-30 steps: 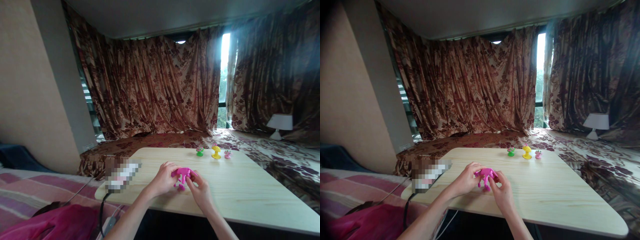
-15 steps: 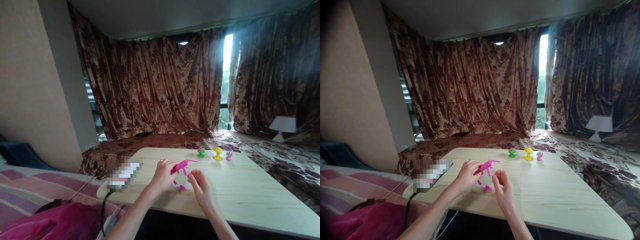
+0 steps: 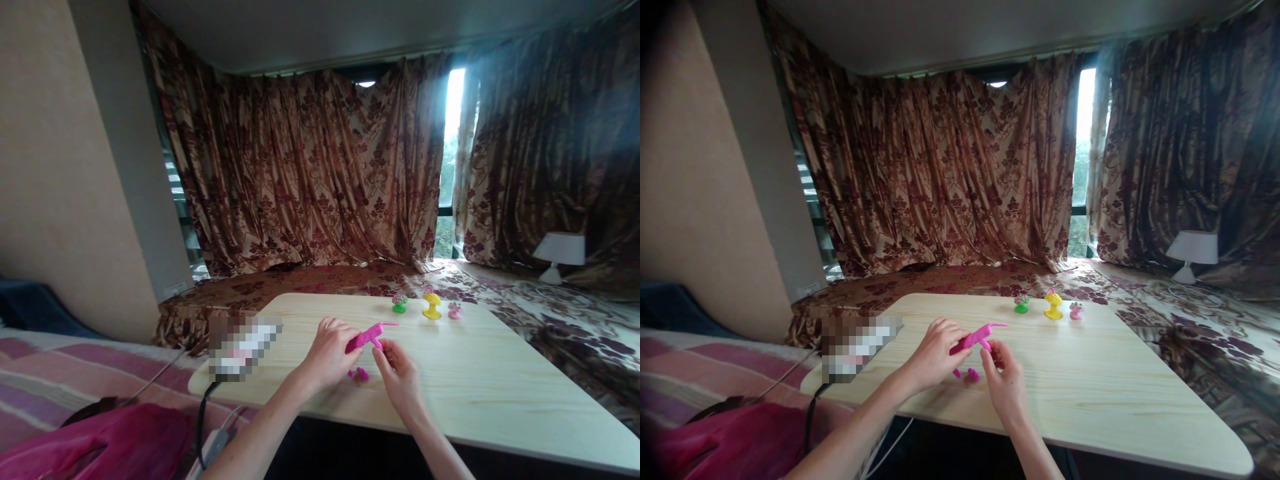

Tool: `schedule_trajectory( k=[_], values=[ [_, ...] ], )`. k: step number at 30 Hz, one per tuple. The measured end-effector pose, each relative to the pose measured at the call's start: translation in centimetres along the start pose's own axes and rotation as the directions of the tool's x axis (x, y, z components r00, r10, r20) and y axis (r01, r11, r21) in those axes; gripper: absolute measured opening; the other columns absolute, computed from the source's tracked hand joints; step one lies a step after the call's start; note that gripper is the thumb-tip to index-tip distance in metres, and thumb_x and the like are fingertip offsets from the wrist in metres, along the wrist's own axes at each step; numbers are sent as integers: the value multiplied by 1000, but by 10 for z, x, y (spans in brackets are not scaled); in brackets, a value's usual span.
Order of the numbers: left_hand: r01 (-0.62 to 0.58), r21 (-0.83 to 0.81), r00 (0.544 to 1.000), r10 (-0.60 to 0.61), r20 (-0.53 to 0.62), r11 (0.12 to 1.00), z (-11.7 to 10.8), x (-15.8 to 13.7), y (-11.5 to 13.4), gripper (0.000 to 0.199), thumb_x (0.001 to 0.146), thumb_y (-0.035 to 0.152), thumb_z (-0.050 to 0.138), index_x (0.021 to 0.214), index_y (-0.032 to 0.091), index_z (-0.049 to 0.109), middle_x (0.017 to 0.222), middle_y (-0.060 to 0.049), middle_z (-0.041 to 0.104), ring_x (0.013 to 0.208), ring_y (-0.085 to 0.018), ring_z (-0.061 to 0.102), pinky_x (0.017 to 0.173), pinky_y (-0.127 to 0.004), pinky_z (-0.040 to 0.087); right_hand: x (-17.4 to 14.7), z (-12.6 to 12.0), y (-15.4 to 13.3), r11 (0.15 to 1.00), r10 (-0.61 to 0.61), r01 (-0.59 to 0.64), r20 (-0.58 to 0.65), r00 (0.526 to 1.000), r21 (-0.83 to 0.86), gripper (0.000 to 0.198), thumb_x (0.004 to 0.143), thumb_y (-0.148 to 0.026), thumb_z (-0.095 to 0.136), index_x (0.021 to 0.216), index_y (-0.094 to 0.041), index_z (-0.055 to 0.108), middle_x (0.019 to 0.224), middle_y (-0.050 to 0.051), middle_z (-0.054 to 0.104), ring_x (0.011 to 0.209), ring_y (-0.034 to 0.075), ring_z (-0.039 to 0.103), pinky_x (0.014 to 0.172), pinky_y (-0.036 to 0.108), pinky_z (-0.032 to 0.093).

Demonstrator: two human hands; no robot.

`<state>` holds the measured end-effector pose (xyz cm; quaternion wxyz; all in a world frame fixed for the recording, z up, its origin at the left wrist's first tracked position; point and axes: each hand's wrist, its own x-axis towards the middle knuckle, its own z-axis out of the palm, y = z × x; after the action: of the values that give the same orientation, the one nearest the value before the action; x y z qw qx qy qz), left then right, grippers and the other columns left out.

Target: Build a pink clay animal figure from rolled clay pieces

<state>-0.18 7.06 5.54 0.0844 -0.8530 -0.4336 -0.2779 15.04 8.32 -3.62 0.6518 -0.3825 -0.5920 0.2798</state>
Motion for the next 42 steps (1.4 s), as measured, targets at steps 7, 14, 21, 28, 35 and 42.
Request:
schedule_trajectory(
  k=[7,14,21,28,35,42],
  values=[
    [0,148,1000,3,-18,989,-8,7,-16,9,79,14,55,83,19,63,81,-4,66,90,-23,52,98,-49,24,0,-7,-1,983,-94,81,-75,993,-163,21,86,-37,51,87,-19,61,78,4,64,71,19,59,66,33,47],
    [-128,199,990,114,79,972,-15,11,-9,10,75,9,57,76,19,61,81,-3,66,94,-21,52,106,-50,17,3,-7,-6,922,-300,273,-60,952,-273,26,80,-28,58,105,-24,63,115,7,59,111,25,47,97,47,35],
    [-187,194,979,166,118,963,-12,11,2,8,75,10,59,74,17,63,78,-4,65,93,-21,52,106,-51,20,3,-5,-6,919,-328,309,-39,944,-245,34,78,-25,60,112,-24,60,116,8,60,115,25,47,99,47,35],
    [-116,90,992,120,-39,989,-47,0,13,25,76,24,64,101,21,62,105,-5,62,106,-22,49,107,-47,22,0,-9,-13,979,-133,124,-51,990,-161,23,77,-32,62,97,-22,67,98,7,68,98,25,57,90,44,43],
    [237,-330,852,-358,-381,914,-51,-64,-29,20,84,20,51,101,21,62,102,-4,62,101,-20,54,93,-37,41,-4,-15,-19,990,131,-130,23,991,-51,34,76,-43,62,101,-20,67,97,6,71,94,27,63,86,40,46],
    [271,-438,825,-441,-353,857,-1,-81,-9,34,74,13,61,106,23,58,102,-3,62,101,-20,55,94,-38,42,-10,-11,-11,923,313,-338,155,937,182,39,75,-44,65,108,-23,65,106,3,69,108,25,55,99,36,36]
  ],
)
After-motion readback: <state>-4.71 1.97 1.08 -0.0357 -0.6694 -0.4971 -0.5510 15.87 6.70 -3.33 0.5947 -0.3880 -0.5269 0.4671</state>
